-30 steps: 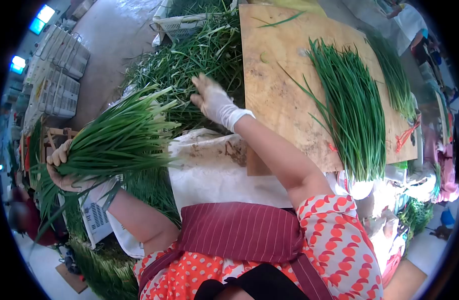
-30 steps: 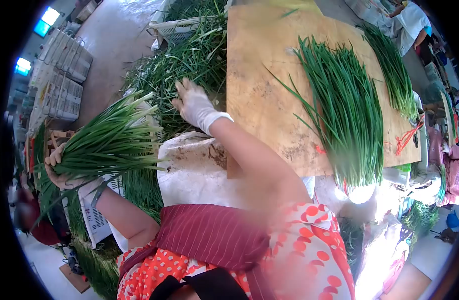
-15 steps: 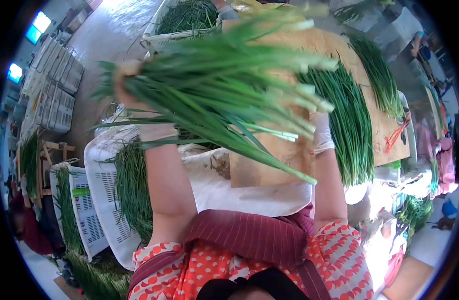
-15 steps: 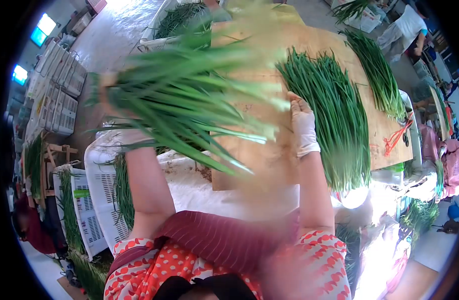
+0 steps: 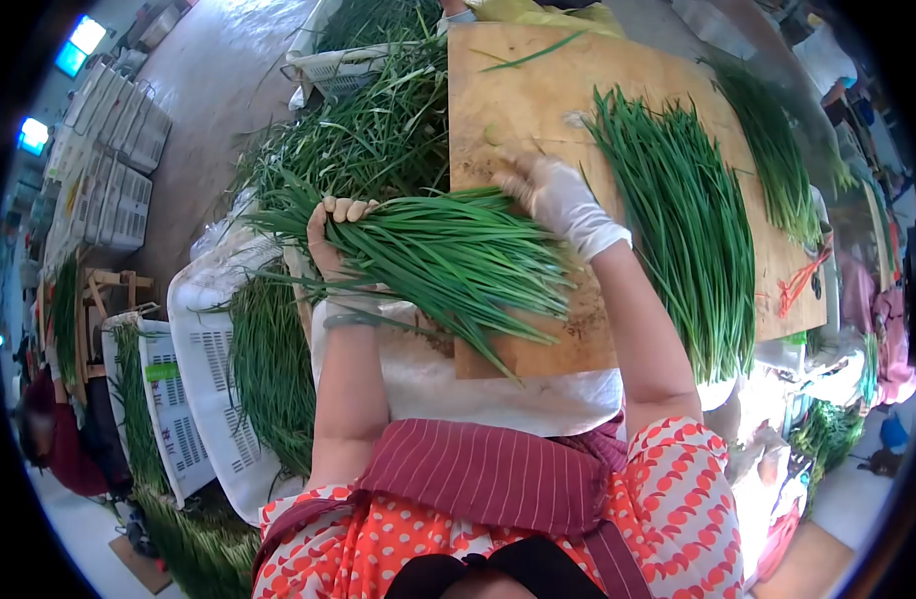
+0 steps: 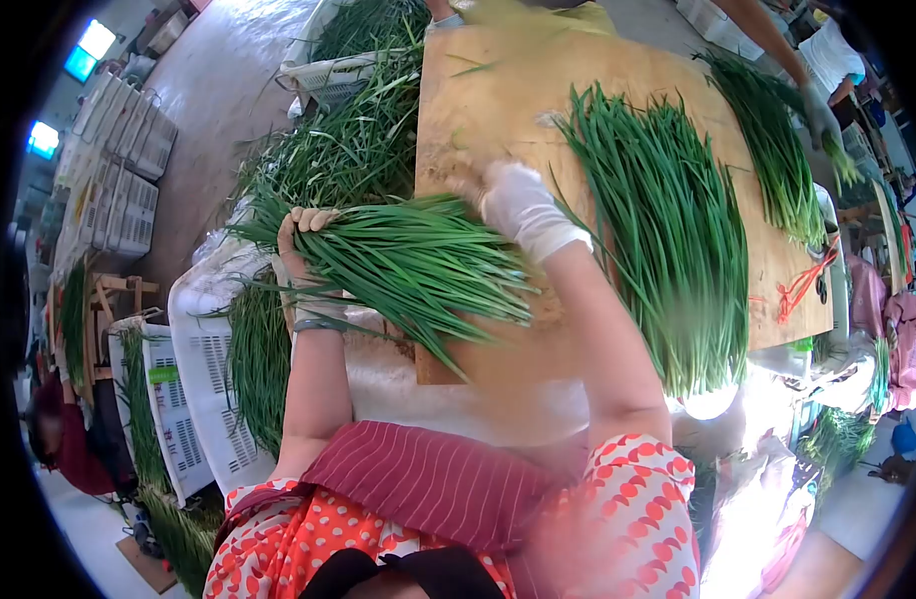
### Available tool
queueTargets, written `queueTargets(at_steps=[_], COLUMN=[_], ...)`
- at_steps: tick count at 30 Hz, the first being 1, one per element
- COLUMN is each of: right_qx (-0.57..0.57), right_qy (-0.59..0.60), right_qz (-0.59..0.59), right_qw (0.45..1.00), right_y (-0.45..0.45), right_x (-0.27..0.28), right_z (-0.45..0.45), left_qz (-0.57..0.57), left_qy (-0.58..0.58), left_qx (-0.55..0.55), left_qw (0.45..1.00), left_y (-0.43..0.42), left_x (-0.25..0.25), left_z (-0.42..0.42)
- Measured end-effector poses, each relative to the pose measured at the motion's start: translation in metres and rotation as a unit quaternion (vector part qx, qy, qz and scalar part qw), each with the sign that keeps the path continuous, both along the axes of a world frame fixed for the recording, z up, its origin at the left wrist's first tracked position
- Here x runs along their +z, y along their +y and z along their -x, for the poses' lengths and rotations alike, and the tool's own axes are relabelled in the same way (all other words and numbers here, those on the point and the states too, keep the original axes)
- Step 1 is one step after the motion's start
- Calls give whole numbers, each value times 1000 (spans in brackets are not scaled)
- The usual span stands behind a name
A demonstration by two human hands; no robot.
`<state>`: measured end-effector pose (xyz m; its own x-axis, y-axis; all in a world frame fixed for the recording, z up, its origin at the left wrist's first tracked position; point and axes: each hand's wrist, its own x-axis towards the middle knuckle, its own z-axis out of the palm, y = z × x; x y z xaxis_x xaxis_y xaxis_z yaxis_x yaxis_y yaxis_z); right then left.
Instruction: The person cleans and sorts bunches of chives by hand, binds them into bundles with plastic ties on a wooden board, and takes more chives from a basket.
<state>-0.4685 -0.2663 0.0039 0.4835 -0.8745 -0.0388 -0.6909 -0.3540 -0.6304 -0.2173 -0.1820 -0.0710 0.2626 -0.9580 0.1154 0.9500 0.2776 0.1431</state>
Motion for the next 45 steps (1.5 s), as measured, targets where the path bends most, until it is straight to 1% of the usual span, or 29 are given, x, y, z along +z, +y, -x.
queueTargets(at_steps=[1,3,4,6,7,9,12,13,14,15,16,17,18,19,21,25,26,27,28,29,31,33,34,36,37,39,41,43,45], right_qx=[4,44,50,59,61,24,-13,-46,-72,-69,-85,-101,-99,-94,-98,-28,-12,-7,-10,-11,-2,67,66,49,53,75,78,78,66], right_qy=[0,117,117,92,92,150,168,169,127,125,122,119,153,153,130,150,177,179,206,232,264,317,313,257,254,343,343,342,354], right_qz=[-1,102,99,-84,-83,91,74,84,197,200,137,74,147,149,85,179,242,245,272,297,340,360,364,458,453,385,399,400,401], right_qw=[1000,987,987,990,990,984,983,981,969,969,979,985,972,972,983,972,954,953,940,926,903,875,875,850,853,854,847,846,842], right_y=[6,34,46,73,89,122,143,144,142,136,129,122,117,111,100,70,59,47,35,23,-3,-28,-39,-54,-57,-68,-82,-74,-74], right_x=[-1,0,6,19,15,6,-3,-14,-31,-28,-24,-21,-27,-28,-23,-35,-33,-25,-12,1,20,37,47,62,63,70,65,61,69], right_z=[-2,-2,-2,3,2,-7,-16,-17,-13,-9,-4,1,4,8,10,21,23,21,17,11,-10,-29,-40,-58,-66,-80,-85,-89,-93], left_qz=[-1,-79,-87,-86,-81,-80,-89,-87,-78,-70,-11,-10,-30,-51,-23,-81,-100,-117,-180,-180,-285,-308,-350,-408,-414,-412,-404,-387,-345], left_qy=[0,-19,-36,-33,-31,-12,-27,-26,-36,-46,-73,-73,-68,-63,-63,-99,-76,-54,-54,-51,-69,-111,-101,-104,-105,-118,-84,-148,-171], left_qx=[4,62,83,95,101,95,96,99,76,53,14,19,15,11,17,39,-8,-55,51,57,85,84,121,183,186,219,246,276,267], left_qw=[1000,995,992,991,991,992,991,991,993,995,997,997,997,997,998,991,992,990,981,981,952,941,923,888,885,876,877,868,883], left_y=[-1,-3,-7,-11,-16,-26,-30,-29,-29,-29,-28,-26,-24,-21,-22,-21,-18,-17,-18,-12,5,20,27,40,51,57,63,68,63], left_x=[2,9,6,8,12,22,40,45,53,57,57,58,63,66,58,54,46,39,35,31,22,14,17,21,20,26,30,41,56], left_z=[0,-2,-8,-6,-3,8,19,20,21,20,14,10,6,2,-15,-50,-67,-78,-82,-89,-109,-124,-129,-133,-134,-141,-139,-133,-116])
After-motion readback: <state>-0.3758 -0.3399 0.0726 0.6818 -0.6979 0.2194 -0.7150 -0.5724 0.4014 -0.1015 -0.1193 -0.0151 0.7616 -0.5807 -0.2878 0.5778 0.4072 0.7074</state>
